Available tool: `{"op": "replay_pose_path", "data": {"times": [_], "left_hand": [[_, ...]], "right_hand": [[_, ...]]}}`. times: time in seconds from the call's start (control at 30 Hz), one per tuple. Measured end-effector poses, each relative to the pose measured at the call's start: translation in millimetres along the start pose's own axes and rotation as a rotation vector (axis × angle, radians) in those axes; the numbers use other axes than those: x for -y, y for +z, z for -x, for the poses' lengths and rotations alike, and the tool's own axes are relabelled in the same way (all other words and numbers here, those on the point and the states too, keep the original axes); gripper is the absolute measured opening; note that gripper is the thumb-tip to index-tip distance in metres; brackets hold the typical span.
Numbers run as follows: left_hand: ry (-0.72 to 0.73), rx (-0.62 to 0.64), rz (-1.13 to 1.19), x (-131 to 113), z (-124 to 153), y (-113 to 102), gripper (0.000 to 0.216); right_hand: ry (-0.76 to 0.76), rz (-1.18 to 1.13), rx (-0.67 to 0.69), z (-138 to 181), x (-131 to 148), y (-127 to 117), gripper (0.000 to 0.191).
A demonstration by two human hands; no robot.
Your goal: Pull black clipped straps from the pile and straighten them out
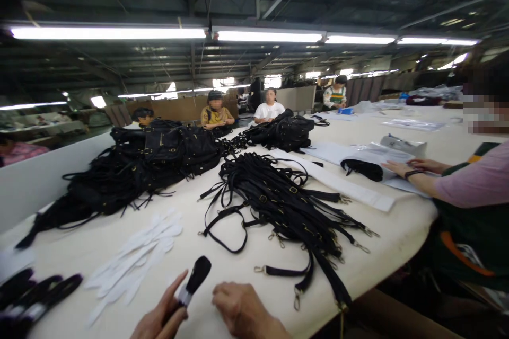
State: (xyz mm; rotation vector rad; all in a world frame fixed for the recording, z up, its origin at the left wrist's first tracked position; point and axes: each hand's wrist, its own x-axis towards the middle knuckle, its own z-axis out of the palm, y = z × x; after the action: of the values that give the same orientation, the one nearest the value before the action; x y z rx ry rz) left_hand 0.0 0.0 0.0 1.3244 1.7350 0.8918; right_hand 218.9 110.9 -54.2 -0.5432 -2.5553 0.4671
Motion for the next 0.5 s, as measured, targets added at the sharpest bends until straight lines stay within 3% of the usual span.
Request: {"op": "replay_pose_path", "data": {"times": [0.07,0.17,0.33,0.5], "left_hand": [[0.063,-0.062,-0.328,8.1,1.4,-13.0,0.063],[0.080,-0.067,-0.580,20.9,4.0,-35.5,0.067],[0.011,-0.190,-0.591,34.2,4.4,-57.9,0.061],[0.026,-0.263,-0.614,50.3,10.9,-39.1,0.053]], "right_hand": [[0.086,-0.009,0.017,5.9,-4.2,-12.1,0.022],[0.178,-0.044,-0.001,7.2,-11.9,-19.4,0.025],[0.182,-0.020,-0.011,4.1,-17.8,-11.8,0.025],[0.158,0.029,-0.070,3.0,-22.2,-10.3,0.024]]}}
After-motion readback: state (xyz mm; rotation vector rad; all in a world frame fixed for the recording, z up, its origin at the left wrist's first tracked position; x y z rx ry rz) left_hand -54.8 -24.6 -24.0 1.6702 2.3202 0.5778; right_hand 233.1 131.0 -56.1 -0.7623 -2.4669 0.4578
